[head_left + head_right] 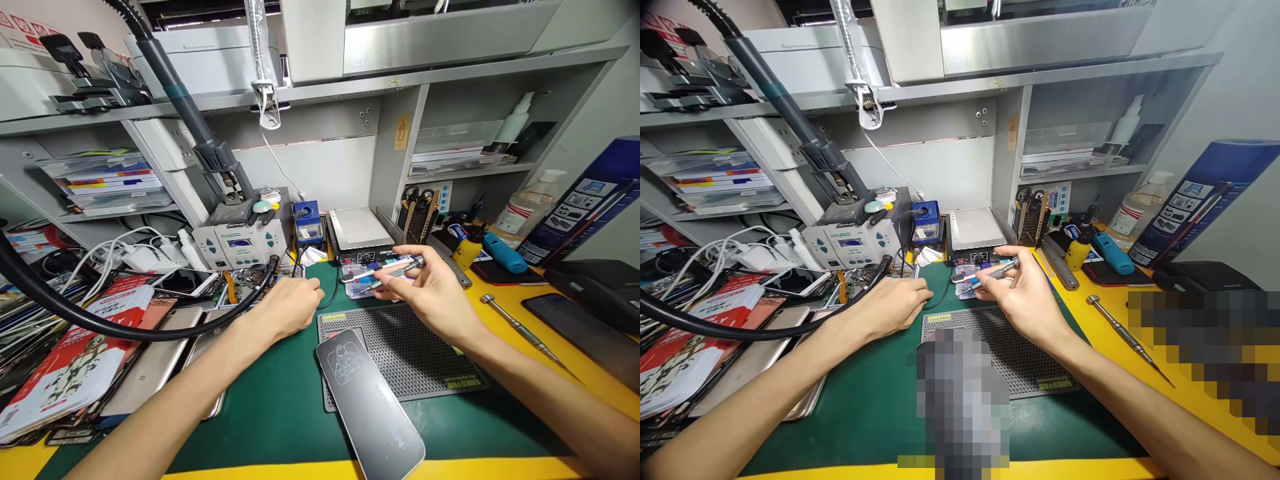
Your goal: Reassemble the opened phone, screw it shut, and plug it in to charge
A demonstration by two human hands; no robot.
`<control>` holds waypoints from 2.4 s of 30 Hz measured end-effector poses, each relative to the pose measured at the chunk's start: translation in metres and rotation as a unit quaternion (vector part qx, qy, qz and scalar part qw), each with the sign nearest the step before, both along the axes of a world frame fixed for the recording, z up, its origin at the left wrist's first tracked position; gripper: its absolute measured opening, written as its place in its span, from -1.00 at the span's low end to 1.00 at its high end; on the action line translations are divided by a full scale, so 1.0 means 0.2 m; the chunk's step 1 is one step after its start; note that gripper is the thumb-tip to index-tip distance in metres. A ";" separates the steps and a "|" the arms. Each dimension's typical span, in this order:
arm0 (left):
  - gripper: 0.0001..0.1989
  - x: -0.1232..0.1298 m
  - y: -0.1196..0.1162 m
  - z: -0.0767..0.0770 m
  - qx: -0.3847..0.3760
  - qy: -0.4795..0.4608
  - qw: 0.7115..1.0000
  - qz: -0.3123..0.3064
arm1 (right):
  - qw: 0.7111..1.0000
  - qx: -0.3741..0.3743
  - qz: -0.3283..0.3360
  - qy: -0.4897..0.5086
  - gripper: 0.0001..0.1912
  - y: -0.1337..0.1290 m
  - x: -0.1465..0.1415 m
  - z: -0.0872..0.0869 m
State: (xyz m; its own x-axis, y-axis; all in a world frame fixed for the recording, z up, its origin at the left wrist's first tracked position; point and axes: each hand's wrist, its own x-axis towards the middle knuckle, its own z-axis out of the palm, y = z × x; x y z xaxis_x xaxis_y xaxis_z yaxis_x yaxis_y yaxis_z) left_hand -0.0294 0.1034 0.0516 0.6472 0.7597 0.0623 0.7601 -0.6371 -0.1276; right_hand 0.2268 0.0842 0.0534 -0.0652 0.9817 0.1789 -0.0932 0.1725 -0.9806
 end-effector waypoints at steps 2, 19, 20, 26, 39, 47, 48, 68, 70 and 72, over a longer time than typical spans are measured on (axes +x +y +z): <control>-0.75 0.04 0.03 0.00 -0.002 0.050 0.999 -0.016 | 1.000 0.004 -0.001 0.001 -0.38 0.00 0.00 0.00; -0.84 0.12 0.10 0.08 -0.087 0.007 0.996 0.013 | 1.000 0.004 -0.012 -0.002 -0.39 0.00 0.02 0.00; -0.86 0.11 0.09 0.08 -0.095 -0.024 0.995 0.023 | 1.000 0.004 -0.012 -0.002 -0.39 0.00 0.02 0.00; -0.94 0.07 0.01 0.10 -0.197 -0.259 0.942 0.086 | 1.000 -0.004 -0.007 0.019 -0.37 0.00 0.04 0.00; -0.74 0.13 -0.24 0.05 -0.432 -0.553 0.697 0.150 | 0.993 -0.072 0.048 0.086 -0.36 -0.07 0.03 0.07; -0.83 0.13 -0.25 0.01 -0.472 -0.578 0.648 0.154 | 0.991 -0.076 0.075 0.077 -0.35 -0.09 0.03 0.06; -0.83 0.13 -0.25 0.01 -0.473 -0.579 0.646 0.156 | 0.992 -0.076 0.075 0.067 -0.34 -0.09 0.03 0.06; -0.84 0.13 -0.28 0.01 -0.436 -0.495 0.727 0.192 | 0.997 -0.049 0.067 0.008 -0.41 -0.13 0.01 0.08; -0.85 0.12 -0.28 0.01 -0.437 -0.492 0.728 0.192 | 0.997 -0.050 0.066 0.002 -0.41 -0.14 0.00 0.08; -0.85 0.12 -0.28 0.01 -0.437 -0.490 0.729 0.192 | 0.997 -0.049 0.066 -0.003 -0.41 -0.14 0.00 0.08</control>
State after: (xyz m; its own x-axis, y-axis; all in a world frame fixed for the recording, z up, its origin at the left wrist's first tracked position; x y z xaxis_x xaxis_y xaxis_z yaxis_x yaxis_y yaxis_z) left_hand -0.0045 0.0481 0.0534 0.3464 0.9000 -0.2647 0.3564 0.1347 0.9246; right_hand 0.2273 0.0565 0.0695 -0.1965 0.9771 0.0812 -0.1029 0.0618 -0.9928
